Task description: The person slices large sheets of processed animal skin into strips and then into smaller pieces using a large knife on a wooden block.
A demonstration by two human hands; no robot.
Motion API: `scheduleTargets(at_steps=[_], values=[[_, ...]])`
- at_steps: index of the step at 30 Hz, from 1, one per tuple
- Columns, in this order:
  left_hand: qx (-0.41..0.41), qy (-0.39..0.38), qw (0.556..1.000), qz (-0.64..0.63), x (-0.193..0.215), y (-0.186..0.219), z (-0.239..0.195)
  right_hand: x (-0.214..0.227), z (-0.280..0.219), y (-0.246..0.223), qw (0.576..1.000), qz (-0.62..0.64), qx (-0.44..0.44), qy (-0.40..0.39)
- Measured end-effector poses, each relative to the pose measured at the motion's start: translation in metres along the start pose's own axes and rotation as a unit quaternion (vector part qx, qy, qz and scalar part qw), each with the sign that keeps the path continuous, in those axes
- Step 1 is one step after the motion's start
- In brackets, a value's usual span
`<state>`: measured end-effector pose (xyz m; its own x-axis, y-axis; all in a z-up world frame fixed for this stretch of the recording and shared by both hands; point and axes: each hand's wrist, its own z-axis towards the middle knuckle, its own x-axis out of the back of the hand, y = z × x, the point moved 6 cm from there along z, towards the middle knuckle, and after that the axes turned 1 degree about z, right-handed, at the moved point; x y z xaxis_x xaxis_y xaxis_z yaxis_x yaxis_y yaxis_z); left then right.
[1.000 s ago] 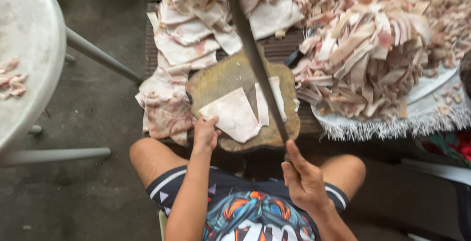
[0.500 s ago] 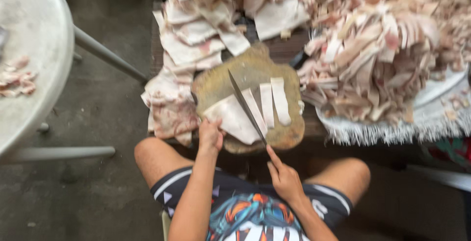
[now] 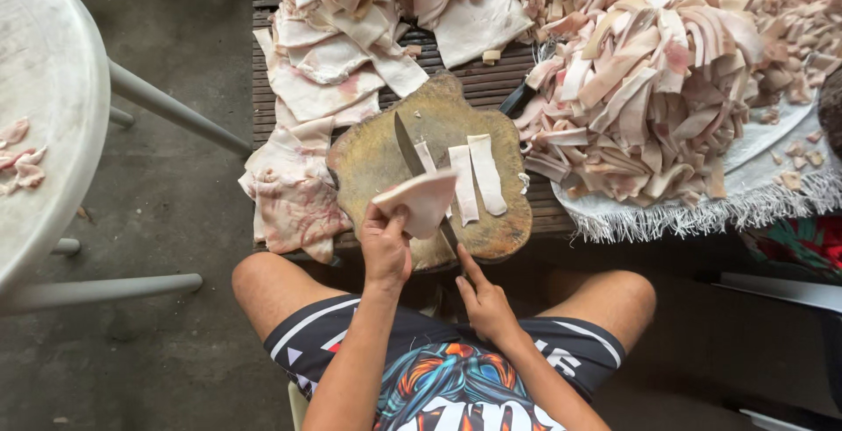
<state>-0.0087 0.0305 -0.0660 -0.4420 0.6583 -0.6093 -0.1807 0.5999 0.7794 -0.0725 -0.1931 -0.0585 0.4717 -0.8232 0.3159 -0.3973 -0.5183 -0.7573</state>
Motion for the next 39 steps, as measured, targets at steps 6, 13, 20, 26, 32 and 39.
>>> scheduleTargets(at_steps=[6,13,20,26,32,39], values=[[0.017,0.156,0.987,-0.026,0.044,0.021,0.016,0.019,-0.020,-0.023,0.989,0.133,0.065,-0.023],[0.063,0.197,0.977,-0.042,0.074,0.001,0.010,0.039,-0.070,-0.050,0.916,0.005,0.381,0.125],[0.037,0.133,0.989,-0.048,0.029,0.042,0.010,0.010,-0.028,-0.008,0.977,-0.130,0.149,0.077],[0.049,-0.017,0.986,0.156,-0.040,0.092,0.020,0.050,-0.018,-0.008,0.981,-0.083,0.117,0.131],[0.149,-0.172,0.632,0.741,-0.040,0.038,0.026,0.063,-0.025,-0.037,0.989,-0.037,0.092,0.112],[0.141,-0.086,0.648,0.743,0.017,0.010,0.003,0.089,-0.091,-0.071,0.915,-0.015,0.383,0.124]])
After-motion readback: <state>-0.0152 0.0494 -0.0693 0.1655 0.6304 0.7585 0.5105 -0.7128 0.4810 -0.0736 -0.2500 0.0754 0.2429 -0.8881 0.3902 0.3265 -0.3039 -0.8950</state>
